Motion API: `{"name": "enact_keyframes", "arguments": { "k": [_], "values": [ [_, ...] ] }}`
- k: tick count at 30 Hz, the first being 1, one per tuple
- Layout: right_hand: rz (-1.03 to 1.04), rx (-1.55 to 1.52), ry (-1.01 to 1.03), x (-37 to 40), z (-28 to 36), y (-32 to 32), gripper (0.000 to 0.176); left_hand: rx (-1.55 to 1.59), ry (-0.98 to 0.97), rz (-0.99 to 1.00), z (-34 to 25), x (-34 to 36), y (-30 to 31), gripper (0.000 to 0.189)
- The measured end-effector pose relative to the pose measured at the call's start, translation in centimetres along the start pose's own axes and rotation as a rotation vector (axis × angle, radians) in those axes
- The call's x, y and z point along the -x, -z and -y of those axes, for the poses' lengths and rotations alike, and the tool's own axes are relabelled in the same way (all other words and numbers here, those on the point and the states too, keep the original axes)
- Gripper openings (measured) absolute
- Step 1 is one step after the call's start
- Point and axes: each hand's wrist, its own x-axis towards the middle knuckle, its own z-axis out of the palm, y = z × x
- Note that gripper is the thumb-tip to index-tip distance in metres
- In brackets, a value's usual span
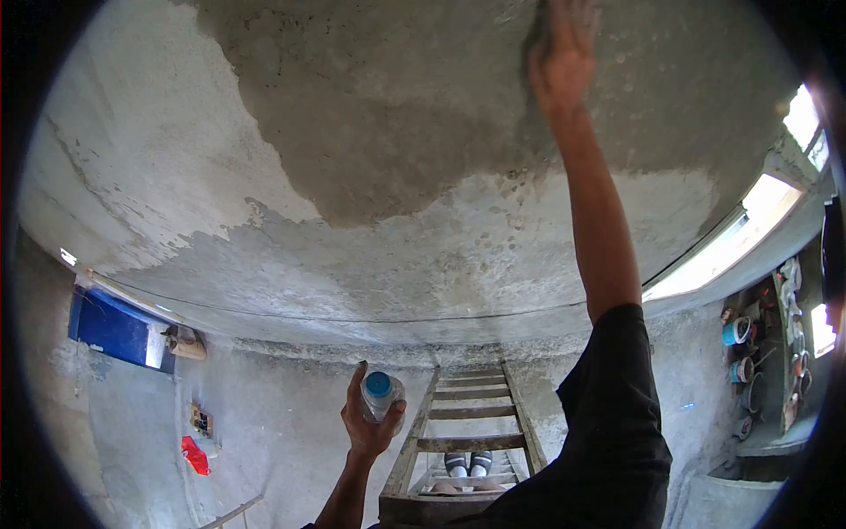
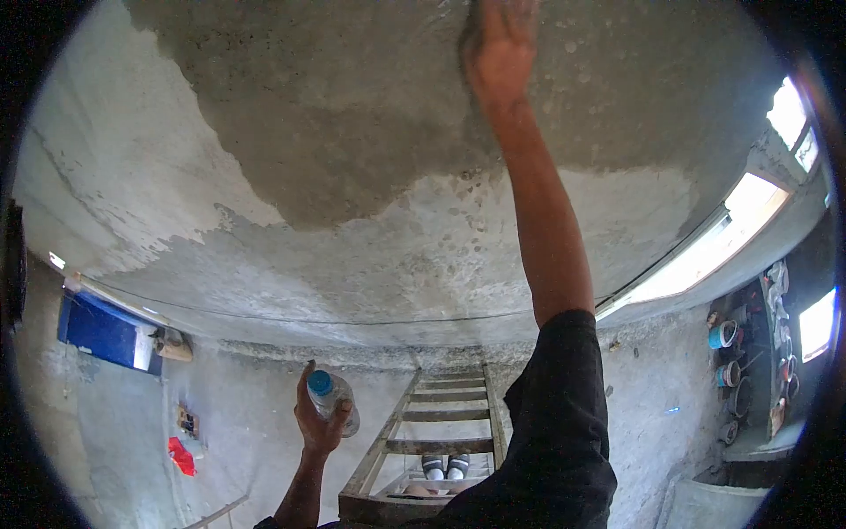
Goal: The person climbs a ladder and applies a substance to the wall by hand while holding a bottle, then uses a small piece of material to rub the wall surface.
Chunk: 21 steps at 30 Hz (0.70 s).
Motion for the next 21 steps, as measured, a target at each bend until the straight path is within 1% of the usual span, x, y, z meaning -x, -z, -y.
{"name": "enact_keyframes", "arguments": {
  "k": [2, 4, 6, 7, 9, 11, 13, 14, 18, 20, 21],
  "values": [
    [0.125, 0.078, 0.37, 4.2, -4.1, -3.6, 0.07, 0.014, -0.054, -0.01, 0.4, 0.0, -0.1, 0.078],
    [0.324, 0.207, 0.592, 10.1, -1.8, -4.6, 0.068, -0.006, -0.053, -0.005, 0.6, 0.0, -0.1, 0.078],
    [0.549, -0.038, 0.642, 16.2, -2.2, -5.5, 0.066, -0.005, -0.068, -0.006, 0.3, -0.1, -0.5, 0.077],
    [0.548, -0.035, 0.639, 16.1, -2.3, -4.9, 0.066, -0.006, -0.075, 0.001, 0.1, -0.1, -0.4, 0.077],
    [0.514, 0.001, 0.656, 14.5, -2.7, -3.1, 0.066, -0.009, -0.082, 0.002, 0.3, 0.1, 0.1, 0.077],
    [0.322, -0.068, 0.502, 8.2, -2.9, -0.7, 0.069, -0.01, -0.056, -0.01, 1.1, 0.9, 0.5, 0.082],
    [0.184, -0.009, 0.279, 4.5, -7.1, -0.8, 0.072, -0.033, -0.03, -0.021, 0.9, 1.1, 0.8, 0.081],
    [0.185, -0.009, 0.277, 4.1, -7.3, -1.5, 0.072, -0.052, -0.018, -0.037, 0.8, 1.0, 0.8, 0.081],
    [0.059, 0.03, 0.333, 3.9, -6.7, -3.9, 0.072, -0.023, -0.019, -0.051, 1.4, 1.1, 1.1, 0.081],
    [0.263, 0.075, 0.598, 7.3, -4.3, -3.9, 0.074, -0.004, -0.038, -0.051, 0.8, 0.6, 0.8, 0.077],
    [0.381, 0.04, 0.64, 11.5, -4.3, -4.7, 0.075, -0.009, -0.027, -0.045, 0.5, 0.7, 0.8, 0.077]
  ]
}}
